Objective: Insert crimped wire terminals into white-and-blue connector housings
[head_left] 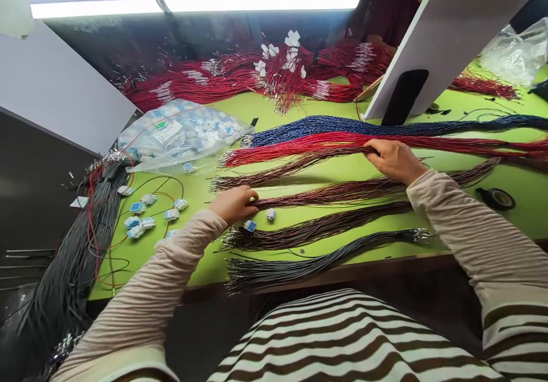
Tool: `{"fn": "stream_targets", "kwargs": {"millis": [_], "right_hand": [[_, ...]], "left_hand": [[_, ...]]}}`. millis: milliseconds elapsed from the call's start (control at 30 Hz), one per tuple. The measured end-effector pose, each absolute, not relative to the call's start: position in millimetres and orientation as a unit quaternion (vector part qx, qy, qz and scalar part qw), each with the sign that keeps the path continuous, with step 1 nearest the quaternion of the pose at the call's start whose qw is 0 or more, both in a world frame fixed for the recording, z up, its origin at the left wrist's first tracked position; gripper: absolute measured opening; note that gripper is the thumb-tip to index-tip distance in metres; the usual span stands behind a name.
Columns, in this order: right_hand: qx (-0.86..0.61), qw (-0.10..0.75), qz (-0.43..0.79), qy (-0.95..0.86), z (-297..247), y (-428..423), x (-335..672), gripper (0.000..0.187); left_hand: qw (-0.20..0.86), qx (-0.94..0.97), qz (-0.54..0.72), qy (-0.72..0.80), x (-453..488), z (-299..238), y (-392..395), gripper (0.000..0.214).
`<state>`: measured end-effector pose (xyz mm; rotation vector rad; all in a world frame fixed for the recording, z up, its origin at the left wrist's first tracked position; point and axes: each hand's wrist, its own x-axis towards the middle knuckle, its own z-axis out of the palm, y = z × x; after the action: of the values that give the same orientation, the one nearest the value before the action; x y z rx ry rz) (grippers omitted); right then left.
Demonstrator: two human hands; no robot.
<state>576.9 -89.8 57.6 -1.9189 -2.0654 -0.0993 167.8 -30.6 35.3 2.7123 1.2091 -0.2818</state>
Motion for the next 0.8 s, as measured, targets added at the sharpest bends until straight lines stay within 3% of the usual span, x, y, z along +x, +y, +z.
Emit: {"fn": "stream_targets", "kwargs": {"millis": [233,333,467,567,633,667,800], "right_hand": [[-0.595,0.295,-0.047,-0.746,104.5,-93.5,523.6,0.026],[-0.580,0.317,-0.056,-0.748,115.8,-92.2,509.5,0.024],[-0.550,0.348,-0.046,-0.758,121.6,-97.4,501.5,0.023],[-0.529,0.362,-0.039,-0.766,124.7,-105.4,491.2,0.024],[-0.523,0.368,-0.037,-0.767,129.0,-112.9,482.2,0.023],[-0.521,0.372,-0.039,-0.767,131.7,-117.5,479.1,0.022],[-0.533,0.383,-0.074,-0.750,134.6,-137.4,491.7,0.018]], "left_hand": [[-0.036,0.848,-0.055,0.526,200.1,28.0,-7.8,0.033],[-0.030,0.837,-0.017,0.546,202.0,32.2,-3.0,0.033],[-0.008,0.834,0.167,0.527,185.0,48.3,-20.3,0.030],[-0.053,0.816,0.304,0.489,182.9,59.1,-31.0,0.048],[-0.047,0.841,0.300,0.448,188.0,61.7,-28.1,0.067],[-0.030,0.854,0.278,0.439,189.9,62.3,-24.2,0.066],[0.019,0.853,0.222,0.472,173.7,70.8,-10.2,0.027]]}}
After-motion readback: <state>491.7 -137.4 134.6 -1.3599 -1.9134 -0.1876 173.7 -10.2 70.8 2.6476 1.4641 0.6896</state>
